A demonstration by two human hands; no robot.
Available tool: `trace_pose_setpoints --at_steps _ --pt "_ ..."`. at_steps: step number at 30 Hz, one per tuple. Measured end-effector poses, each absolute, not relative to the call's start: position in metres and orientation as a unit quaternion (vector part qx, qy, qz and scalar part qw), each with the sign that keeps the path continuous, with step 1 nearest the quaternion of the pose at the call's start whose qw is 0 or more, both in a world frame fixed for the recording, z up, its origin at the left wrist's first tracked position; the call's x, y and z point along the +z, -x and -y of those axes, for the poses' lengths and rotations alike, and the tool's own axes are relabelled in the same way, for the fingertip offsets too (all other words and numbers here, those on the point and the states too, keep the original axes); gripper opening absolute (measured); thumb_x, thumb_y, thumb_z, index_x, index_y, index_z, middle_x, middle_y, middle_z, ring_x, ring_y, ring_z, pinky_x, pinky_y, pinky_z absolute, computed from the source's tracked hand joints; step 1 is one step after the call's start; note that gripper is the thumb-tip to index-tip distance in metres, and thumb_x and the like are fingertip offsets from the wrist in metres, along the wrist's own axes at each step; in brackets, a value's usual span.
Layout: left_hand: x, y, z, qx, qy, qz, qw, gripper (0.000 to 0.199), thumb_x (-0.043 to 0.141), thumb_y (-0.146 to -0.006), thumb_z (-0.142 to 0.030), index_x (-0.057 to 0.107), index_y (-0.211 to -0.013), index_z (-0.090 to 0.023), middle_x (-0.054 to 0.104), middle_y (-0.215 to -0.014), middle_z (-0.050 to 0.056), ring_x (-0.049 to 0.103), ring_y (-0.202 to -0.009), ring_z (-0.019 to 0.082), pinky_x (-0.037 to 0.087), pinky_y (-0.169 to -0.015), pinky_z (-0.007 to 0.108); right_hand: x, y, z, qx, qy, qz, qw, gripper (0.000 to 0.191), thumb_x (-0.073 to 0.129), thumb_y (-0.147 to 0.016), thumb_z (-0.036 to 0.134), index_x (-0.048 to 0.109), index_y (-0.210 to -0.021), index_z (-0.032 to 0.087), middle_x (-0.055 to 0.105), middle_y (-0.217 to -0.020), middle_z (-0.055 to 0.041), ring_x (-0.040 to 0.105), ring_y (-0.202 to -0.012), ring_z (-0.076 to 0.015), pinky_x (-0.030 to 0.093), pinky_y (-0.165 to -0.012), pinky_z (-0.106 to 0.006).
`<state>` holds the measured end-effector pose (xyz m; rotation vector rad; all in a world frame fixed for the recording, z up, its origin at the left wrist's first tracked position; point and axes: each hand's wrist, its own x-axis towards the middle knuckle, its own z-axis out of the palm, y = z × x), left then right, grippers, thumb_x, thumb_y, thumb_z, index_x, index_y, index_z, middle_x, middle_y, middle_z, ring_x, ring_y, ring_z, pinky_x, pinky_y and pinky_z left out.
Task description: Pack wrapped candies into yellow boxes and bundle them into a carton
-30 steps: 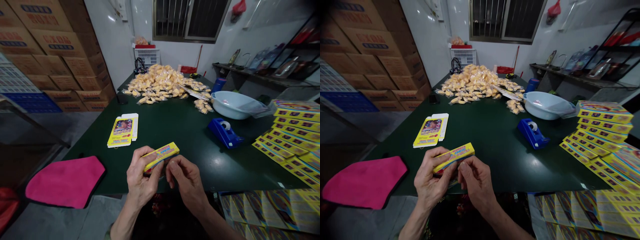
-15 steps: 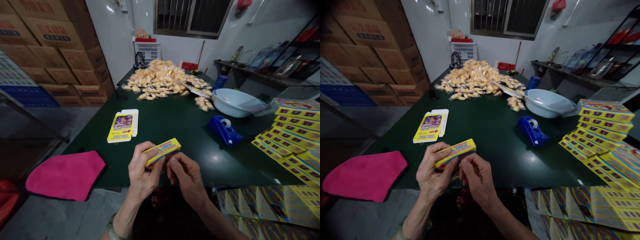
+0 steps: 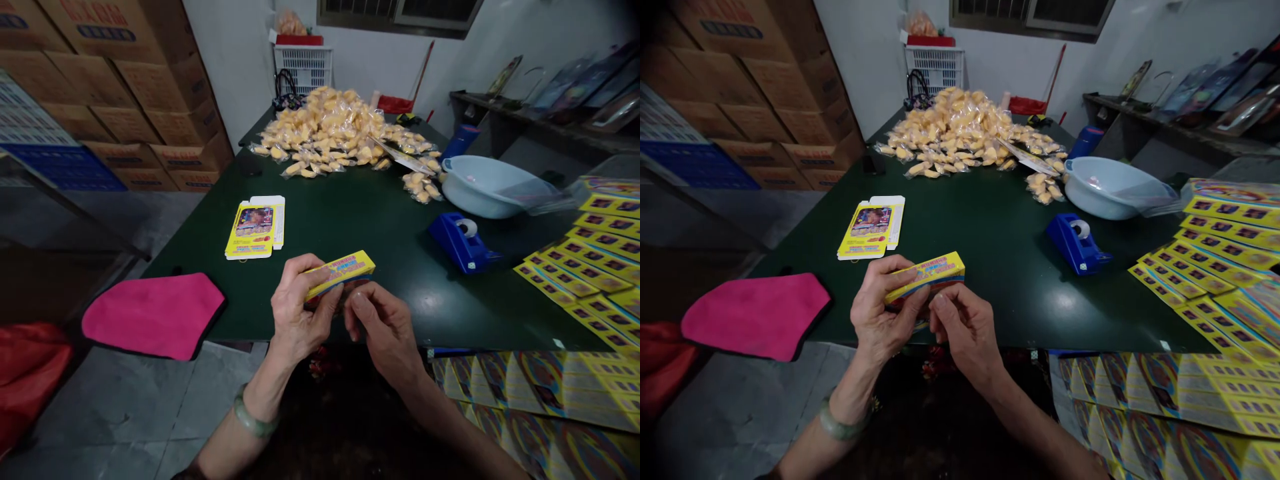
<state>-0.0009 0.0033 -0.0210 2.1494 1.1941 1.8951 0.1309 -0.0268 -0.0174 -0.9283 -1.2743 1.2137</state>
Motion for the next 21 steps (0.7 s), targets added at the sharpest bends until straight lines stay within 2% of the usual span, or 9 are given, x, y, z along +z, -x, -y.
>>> trace_pose_setpoints --at_steps 6,11,21 --pt "-0.021 0.0 -0.002 0.62 -0.688 -0.375 0.041 0.022 0.068 -0.077 -0.011 0.058 -0.095 -0.02 0.062 -0.101 0.005 0.063 -0.086 0.013 0.053 -0.069 0.026 -0.017 -0.131 0.027 0.515 0.388 0.532 0.549 0.029 0.051 -0.092 0.037 0.052 -0.07 0.018 0.052 -0.057 0.0047 0.044 -0.046 -0.0058 0.037 -0.046 -0.02" --pt "-0.02 0.0 -0.001 0.625 -0.686 -0.367 0.06 0.024 0.07 -0.076 -0.01 0.059 -0.094 -0.02 0.063 -0.097 0.003 0.063 -0.08 0.011 0.051 -0.065 0.022 -0.014 -0.127 0.029 0.524 0.398 0.506 0.558 0.032 0.054 -0.091 0.039 0.051 -0.067 0.018 0.051 -0.055 0.0054 0.043 -0.045 -0.0056 0.035 -0.044 -0.02" --pt "-0.018 -0.001 0.001 0.623 -0.694 -0.357 0.052 0.026 0.069 -0.076 -0.008 0.058 -0.096 -0.02 0.061 -0.097 0.002 0.061 -0.081 0.011 0.051 -0.065 0.023 -0.012 -0.121 0.029 0.537 0.403 0.458 0.583 0.032 0.059 -0.088 0.04 0.052 -0.065 0.018 0.05 -0.051 0.0065 0.043 -0.04 -0.0038 0.033 -0.041 -0.018"
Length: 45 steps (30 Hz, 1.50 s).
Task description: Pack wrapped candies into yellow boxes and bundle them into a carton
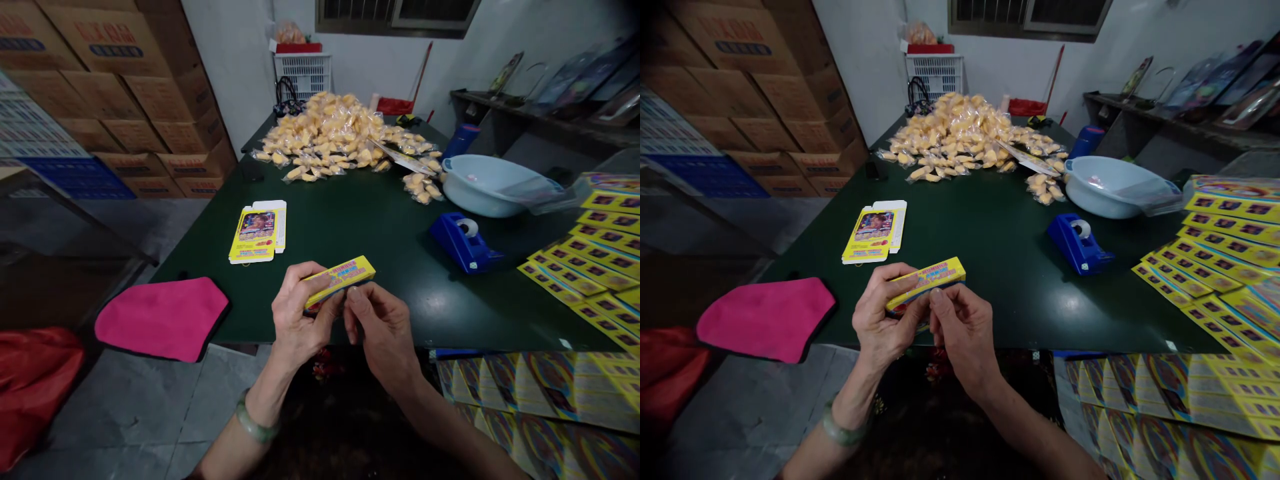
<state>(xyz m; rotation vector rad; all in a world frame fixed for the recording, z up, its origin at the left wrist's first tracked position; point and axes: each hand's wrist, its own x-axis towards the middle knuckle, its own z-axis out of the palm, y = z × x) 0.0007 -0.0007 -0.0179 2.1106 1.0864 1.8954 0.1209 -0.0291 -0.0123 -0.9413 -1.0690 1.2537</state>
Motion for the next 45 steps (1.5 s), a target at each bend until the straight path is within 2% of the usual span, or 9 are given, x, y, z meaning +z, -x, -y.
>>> trace_pose_setpoints --at_steps 12,19,25,31,36,45 --pt "-0.015 0.007 0.001 0.589 -0.733 -0.34 0.023 0.023 0.067 -0.076 -0.01 0.06 -0.096 -0.019 0.063 -0.096 0.002 0.063 -0.081 0.011 0.051 -0.068 0.022 -0.001 -0.115 0.025 0.512 0.468 0.443 0.568 0.04 0.062 -0.083 0.042 0.047 -0.054 0.018 0.046 -0.043 0.0064 0.039 -0.037 -0.0041 0.032 -0.039 -0.019" --pt "0.001 0.017 0.005 0.451 -0.829 -0.331 0.008 0.032 0.057 -0.079 -0.008 0.062 -0.109 -0.021 0.054 -0.091 0.001 0.056 -0.074 0.008 0.046 -0.061 0.017 0.002 -0.119 0.029 0.523 0.481 0.432 0.555 0.041 0.064 -0.08 0.046 0.047 -0.054 0.018 0.043 -0.043 0.0069 0.037 -0.037 -0.0042 0.029 -0.037 -0.019" --pt "0.005 0.018 0.009 0.423 -0.838 -0.345 0.022 0.034 0.055 -0.084 -0.011 0.06 -0.117 -0.014 0.054 -0.091 0.003 0.055 -0.071 0.007 0.046 -0.061 0.017 0.01 -0.131 0.03 0.551 0.455 0.478 0.512 0.041 0.056 -0.084 0.05 0.048 -0.059 0.018 0.046 -0.048 0.0057 0.04 -0.04 -0.0047 0.032 -0.04 -0.02" --pt "0.004 0.019 0.005 0.435 -0.83 -0.346 0.035 0.035 0.06 -0.082 -0.013 0.06 -0.116 -0.014 0.058 -0.1 0.006 0.061 -0.08 0.009 0.049 -0.066 0.017 -0.001 -0.146 0.035 0.606 0.469 0.464 0.444 0.037 0.063 -0.078 0.047 0.05 -0.06 0.018 0.051 -0.049 0.0047 0.042 -0.04 -0.005 0.032 -0.039 -0.02" --pt "0.002 0.019 0.003 0.439 -0.826 -0.351 0.046 0.036 0.061 -0.08 -0.013 0.06 -0.116 -0.016 0.059 -0.099 0.005 0.061 -0.08 0.01 0.049 -0.066 0.019 -0.013 -0.147 0.042 0.609 0.425 0.456 0.49 0.034 0.058 -0.086 0.043 0.051 -0.065 0.018 0.051 -0.053 0.0052 0.042 -0.043 -0.0051 0.033 -0.042 -0.019" --pt "0.004 0.015 0.005 0.47 -0.809 -0.347 0.062 0.034 0.059 -0.081 -0.009 0.061 -0.115 -0.017 0.057 -0.1 0.006 0.059 -0.085 0.011 0.051 -0.073 0.023 0.006 -0.146 0.045 0.578 0.348 0.495 0.547 0.027 0.052 -0.093 0.036 0.052 -0.073 0.018 0.051 -0.057 0.0057 0.042 -0.045 -0.0041 0.033 -0.044 -0.018"
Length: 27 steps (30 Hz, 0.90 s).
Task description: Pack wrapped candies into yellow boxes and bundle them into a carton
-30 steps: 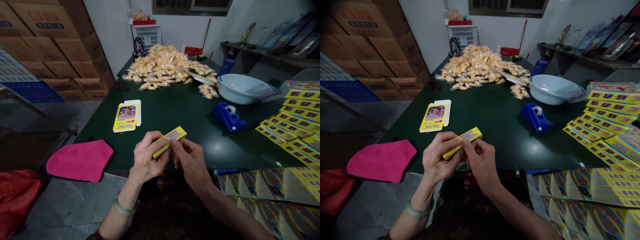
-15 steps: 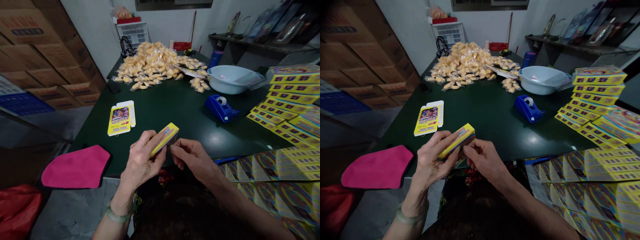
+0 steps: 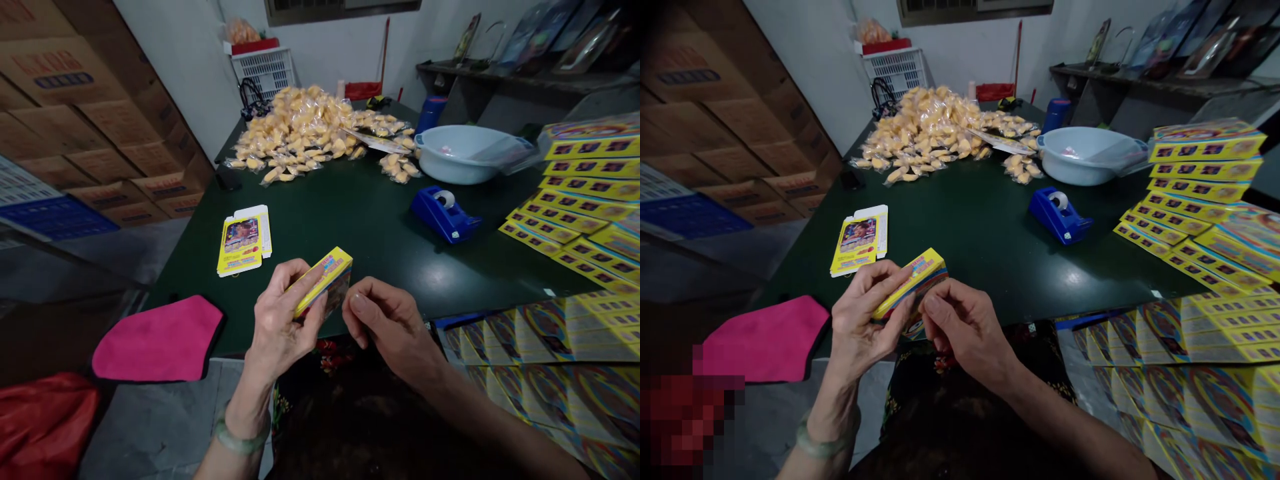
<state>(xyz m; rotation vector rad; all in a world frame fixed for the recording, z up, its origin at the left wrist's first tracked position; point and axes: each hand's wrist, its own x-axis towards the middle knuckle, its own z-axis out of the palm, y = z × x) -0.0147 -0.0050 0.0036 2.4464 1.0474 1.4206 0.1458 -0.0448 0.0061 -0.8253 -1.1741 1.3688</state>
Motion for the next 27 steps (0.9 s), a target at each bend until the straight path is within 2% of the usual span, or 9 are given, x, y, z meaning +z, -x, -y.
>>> trace_pose_setpoints --at_steps 7,12,18,23,27 --pt "0.008 0.013 0.007 0.47 -0.81 -0.35 0.008 0.025 0.061 -0.08 -0.012 0.062 -0.105 -0.017 0.064 -0.097 0.006 0.065 -0.083 0.012 0.053 -0.07 0.022 0.005 -0.139 0.038 0.61 0.352 0.46 0.541 0.034 0.056 -0.089 0.042 0.049 -0.066 0.018 0.048 -0.053 0.0064 0.038 -0.041 -0.0035 0.029 -0.04 -0.018" --pt "0.005 0.013 0.009 0.486 -0.798 -0.357 0.018 0.026 0.064 -0.078 -0.014 0.055 -0.102 -0.019 0.066 -0.093 0.003 0.065 -0.082 0.012 0.053 -0.071 0.022 0.007 -0.139 0.034 0.622 0.353 0.443 0.541 0.035 0.058 -0.087 0.041 0.049 -0.063 0.017 0.047 -0.051 0.0068 0.037 -0.04 -0.0027 0.026 -0.038 -0.018" --pt "0.002 0.013 0.011 0.49 -0.794 -0.361 0.018 0.043 0.066 -0.077 -0.014 0.05 -0.116 -0.02 0.064 -0.095 0.002 0.063 -0.08 0.011 0.051 -0.071 0.02 0.008 -0.138 0.034 0.622 0.369 0.433 0.539 0.036 0.059 -0.085 0.04 0.047 -0.06 0.017 0.046 -0.048 0.0073 0.035 -0.038 -0.0025 0.025 -0.037 -0.017" --pt "0.006 0.014 0.011 0.441 -0.824 -0.356 0.018 0.045 0.059 -0.083 -0.011 0.053 -0.125 -0.022 0.057 -0.091 0.002 0.058 -0.077 0.01 0.05 -0.065 0.02 0.006 -0.138 0.035 0.618 0.379 0.433 0.537 0.037 0.059 -0.085 0.041 0.047 -0.059 0.018 0.046 -0.049 0.0072 0.036 -0.038 -0.0025 0.027 -0.037 -0.017" --pt "0.007 0.016 0.012 0.419 -0.839 -0.346 0.025 0.041 0.057 -0.083 -0.01 0.057 -0.123 -0.021 0.057 -0.093 0.004 0.059 -0.078 0.011 0.05 -0.064 0.02 0.005 -0.137 0.034 0.617 0.382 0.438 0.532 0.038 0.059 -0.084 0.042 0.047 -0.059 0.018 0.046 -0.048 0.0073 0.036 -0.037 -0.0024 0.027 -0.036 -0.017"
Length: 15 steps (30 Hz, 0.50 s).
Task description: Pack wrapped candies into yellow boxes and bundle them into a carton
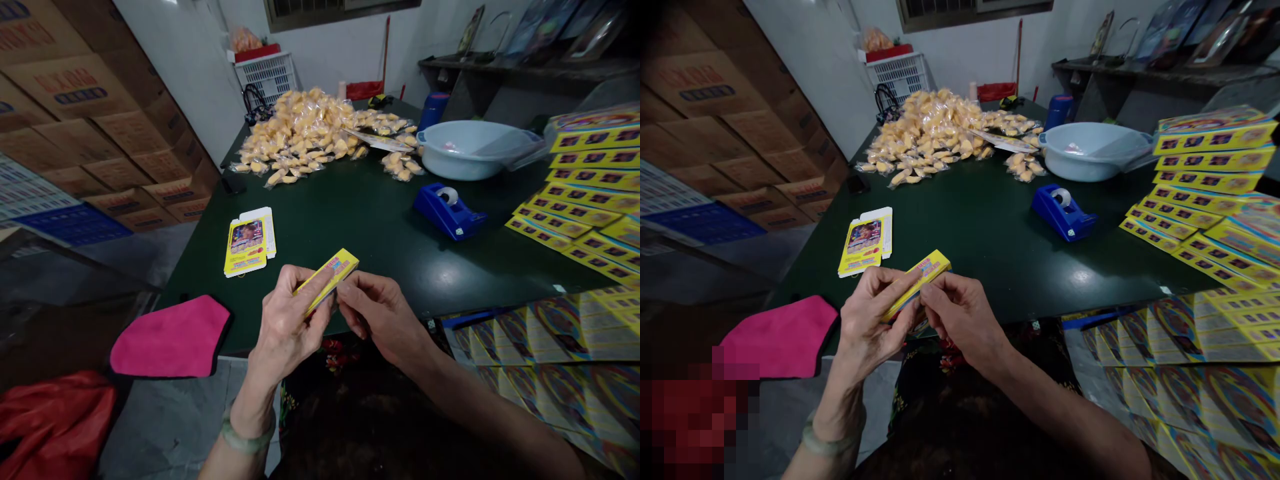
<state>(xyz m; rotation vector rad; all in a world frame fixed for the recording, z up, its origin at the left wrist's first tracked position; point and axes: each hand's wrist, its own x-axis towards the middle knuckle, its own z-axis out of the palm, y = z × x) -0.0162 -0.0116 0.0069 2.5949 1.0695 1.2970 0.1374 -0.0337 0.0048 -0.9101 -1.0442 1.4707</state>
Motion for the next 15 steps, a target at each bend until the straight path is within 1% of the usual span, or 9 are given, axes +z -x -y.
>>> trace_pose_setpoints --at_steps 6,8,10,13,15 --pt "0.0043 0.0148 0.0098 0.446 -0.822 -0.353 0.032 0.039 0.059 -0.082 -0.012 0.058 -0.12 -0.02 0.058 -0.093 0.005 0.06 -0.078 0.012 0.051 -0.064 0.021 0.0056 -0.1368 0.0328 0.62 0.387 0.438 0.523 0.039 0.059 -0.084 0.045 0.047 -0.059 0.018 0.045 -0.049 0.0073 0.035 -0.038 -0.0023 0.027 -0.036 -0.017" --pt "0.004 0.0144 0.0095 0.447 -0.819 -0.358 0.032 0.044 0.06 -0.082 -0.012 0.055 -0.124 -0.02 0.057 -0.091 0.004 0.058 -0.076 0.011 0.05 -0.064 0.021 0.006 -0.1369 0.033 0.622 0.392 0.435 0.52 0.039 0.06 -0.083 0.046 0.046 -0.059 0.018 0.045 -0.048 0.0073 0.035 -0.037 -0.0024 0.027 -0.036 -0.017" --pt "0.0044 0.0154 0.0098 0.442 -0.825 -0.351 0.031 0.048 0.059 -0.083 -0.01 0.052 -0.129 -0.023 0.056 -0.092 0.003 0.057 -0.078 0.011 0.05 -0.065 0.02 0.0063 -0.1372 0.0335 0.624 0.395 0.432 0.518 0.04 0.059 -0.083 0.046 0.046 -0.059 0.018 0.045 -0.048 0.0073 0.034 -0.037 -0.0025 0.027 -0.036 -0.017" --pt "0.006 0.0189 0.0104 0.411 -0.847 -0.336 0.035 0.044 0.055 -0.085 -0.009 0.057 -0.125 -0.028 0.056 -0.098 0.004 0.058 -0.083 0.011 0.05 -0.066 0.02 0.0065 -0.1383 0.0345 0.623 0.389 0.439 0.518 0.039 0.058 -0.085 0.045 0.046 -0.06 0.018 0.045 -0.049 0.0073 0.035 -0.038 -0.0025 0.027 -0.036 -0.016" --pt "0.0068 0.0211 0.0101 0.397 -0.853 -0.337 0.037 0.04 0.055 -0.085 -0.01 0.06 -0.121 -0.026 0.057 -0.098 0.005 0.059 -0.083 0.012 0.05 -0.065 0.021 0.0063 -0.1389 0.0349 0.622 0.386 0.442 0.518 0.038 0.057 -0.086 0.044 0.048 -0.061 0.018 0.045 -0.049 0.0073 0.036 -0.038 -0.0025 0.027 -0.037 -0.016"
